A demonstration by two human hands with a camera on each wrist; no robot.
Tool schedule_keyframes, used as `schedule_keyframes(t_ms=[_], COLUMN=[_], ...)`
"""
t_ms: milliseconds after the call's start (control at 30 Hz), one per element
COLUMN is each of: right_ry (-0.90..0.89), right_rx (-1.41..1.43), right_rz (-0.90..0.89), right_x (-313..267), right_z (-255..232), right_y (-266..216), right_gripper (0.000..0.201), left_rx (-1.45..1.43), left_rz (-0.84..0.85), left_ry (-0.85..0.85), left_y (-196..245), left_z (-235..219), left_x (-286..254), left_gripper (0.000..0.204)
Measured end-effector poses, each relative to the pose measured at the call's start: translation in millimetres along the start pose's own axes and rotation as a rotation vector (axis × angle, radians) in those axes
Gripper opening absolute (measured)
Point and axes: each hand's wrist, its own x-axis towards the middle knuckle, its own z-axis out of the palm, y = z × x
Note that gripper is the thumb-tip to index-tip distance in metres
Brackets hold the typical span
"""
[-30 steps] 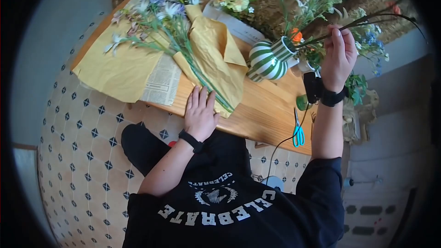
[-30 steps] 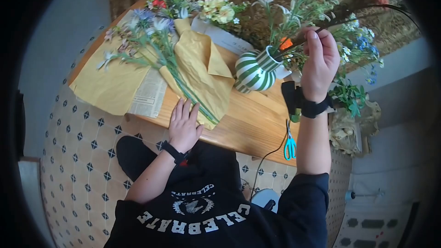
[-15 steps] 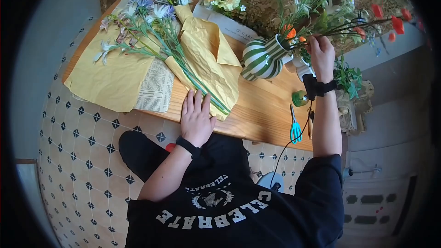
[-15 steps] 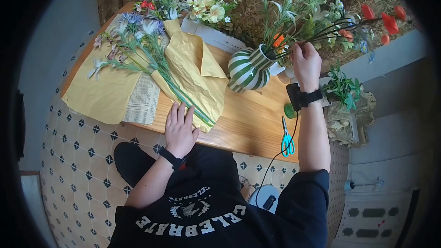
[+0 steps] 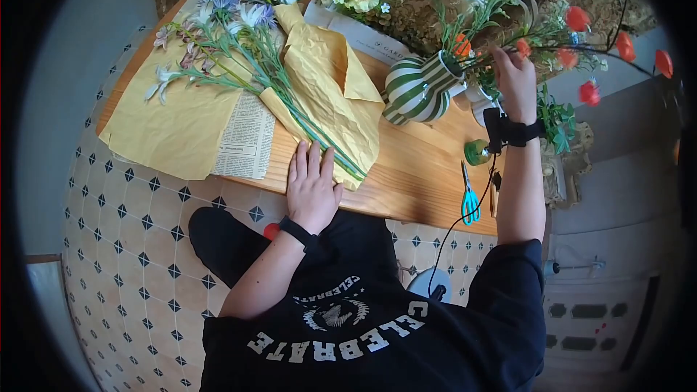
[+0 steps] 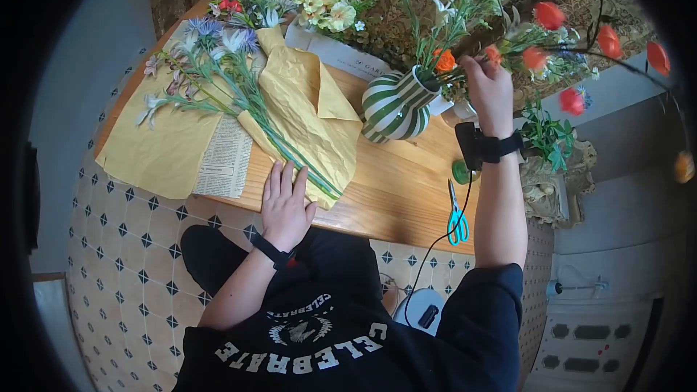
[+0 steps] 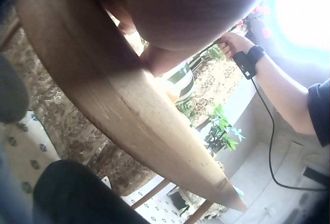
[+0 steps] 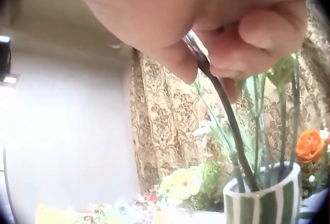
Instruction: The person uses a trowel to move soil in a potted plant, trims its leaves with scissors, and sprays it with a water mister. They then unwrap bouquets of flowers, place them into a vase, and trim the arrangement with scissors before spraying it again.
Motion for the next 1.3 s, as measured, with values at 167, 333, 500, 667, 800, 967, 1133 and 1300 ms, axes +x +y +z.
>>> schedule_keyframes(t_ms=[167, 333, 500, 667, 800, 967, 1133, 1300], right_ry=[0.026, -0.195, -0.227, -0.226, -0.218, -0.239, -0.108, -0.14], right_rx=[0.069, -0.16, -0.098, -0.244, -0.15, -0.112, 0.021, -0.078], right_rz=[0.006, 0.132, 0.169, 0.086, 0.129, 0.107, 0.084, -0.116], right_x=[5, 13, -4, -8, -14, -15, -31, -88], right_z=[9, 28, 28, 33, 43, 44, 46, 67], right_y=[5, 32, 18, 45, 42, 59, 77, 83], right_gripper=[0.029, 0.028, 0.03, 0.029, 0.03, 0.029, 0.021, 0.016], left_rx=[-0.022, -0.021, -0.024, -0.043, -0.031, -0.019, -0.018, -0.027], left_rz=[0.008, 0.01, 0.0, 0.001, 0.003, -0.002, -0.005, -0.014], left_ry=[0.036, 0.043, 0.016, 0.049, 0.041, 0.047, 0.046, 0.066], left_y=[0, 0, -1, -3, -4, -4, -4, -4], left_z=[0, 1, 1, 4, 5, 5, 5, 6], left_x=[0, -1, 0, -1, -3, -3, -3, -3], left_gripper=[0.068, 0.068, 0.069, 0.069, 0.071, 0.071, 0.069, 0.067])
